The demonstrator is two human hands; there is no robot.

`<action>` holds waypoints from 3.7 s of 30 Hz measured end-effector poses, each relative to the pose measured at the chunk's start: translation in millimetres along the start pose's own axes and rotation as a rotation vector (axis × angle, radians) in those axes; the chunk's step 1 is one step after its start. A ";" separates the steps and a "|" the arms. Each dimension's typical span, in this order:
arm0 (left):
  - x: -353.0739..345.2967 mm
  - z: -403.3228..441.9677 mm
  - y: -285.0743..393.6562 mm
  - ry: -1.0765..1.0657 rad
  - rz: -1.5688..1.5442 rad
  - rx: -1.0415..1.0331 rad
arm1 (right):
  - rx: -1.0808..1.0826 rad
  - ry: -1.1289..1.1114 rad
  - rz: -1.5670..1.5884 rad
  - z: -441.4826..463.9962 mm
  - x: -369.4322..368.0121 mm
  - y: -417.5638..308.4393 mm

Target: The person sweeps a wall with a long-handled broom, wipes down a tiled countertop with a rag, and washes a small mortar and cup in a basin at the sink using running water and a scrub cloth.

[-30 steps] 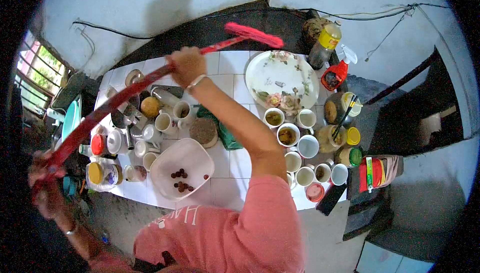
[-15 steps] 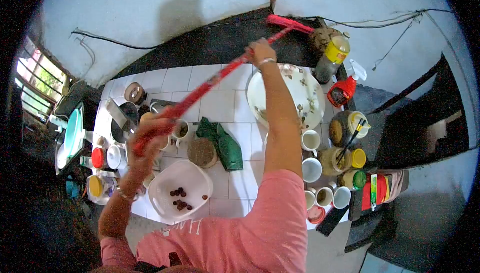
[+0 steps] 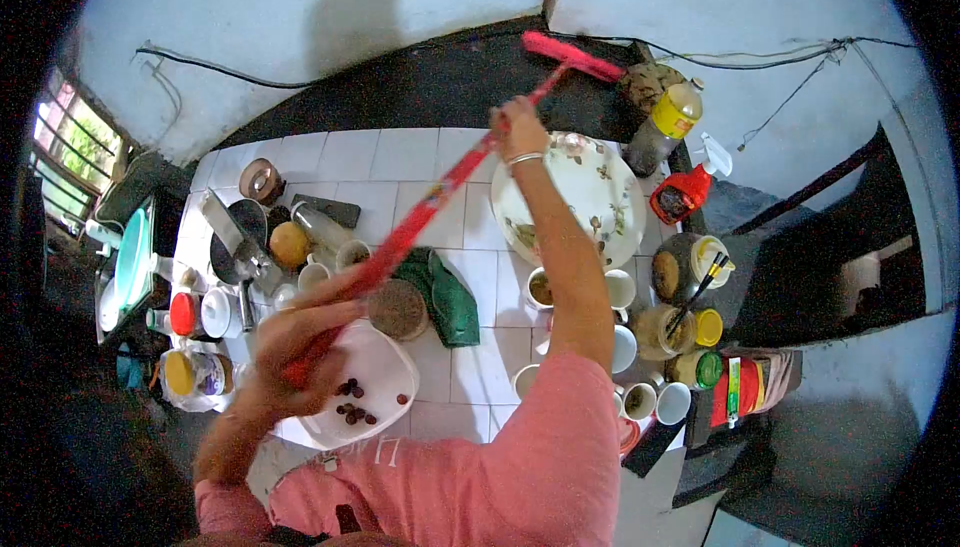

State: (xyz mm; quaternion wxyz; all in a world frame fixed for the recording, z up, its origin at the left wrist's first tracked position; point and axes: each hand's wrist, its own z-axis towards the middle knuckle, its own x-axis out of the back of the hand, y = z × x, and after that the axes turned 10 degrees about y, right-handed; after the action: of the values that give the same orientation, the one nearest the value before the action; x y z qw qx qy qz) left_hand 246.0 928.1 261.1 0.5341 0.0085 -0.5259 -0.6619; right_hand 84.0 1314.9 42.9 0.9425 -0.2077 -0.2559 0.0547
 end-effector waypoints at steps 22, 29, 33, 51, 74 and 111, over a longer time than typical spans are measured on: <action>-76.5 64.8 -62.2 0.229 -0.284 -0.037 | -0.048 -0.289 -0.303 61.8 3.6 84.9; -29.1 6.0 -53.6 0.311 -0.392 0.211 | 0.110 -0.127 -0.208 27.9 -10.3 17.5; 54.3 -62.4 -25.3 0.407 -0.197 0.176 | 0.270 -0.112 -0.103 4.3 -6.1 -95.5; 92.4 -129.1 -35.1 0.484 -0.275 0.214 | 0.325 -0.122 -0.030 19.4 -6.1 -162.8; 150.1 -243.4 36.3 0.945 -0.044 0.124 | 0.470 -0.358 0.215 -19.6 -47.4 -337.7; 64.3 -163.8 11.7 0.754 -0.499 0.215 | 0.418 -0.380 0.064 -6.5 25.0 -275.7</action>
State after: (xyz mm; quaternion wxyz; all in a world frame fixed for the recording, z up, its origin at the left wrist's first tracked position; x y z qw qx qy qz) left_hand 320.4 771.0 231.6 0.5084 0.4302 -0.3426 -0.6626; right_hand 107.9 1067.5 165.0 0.8978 -0.0026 -0.4046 0.1741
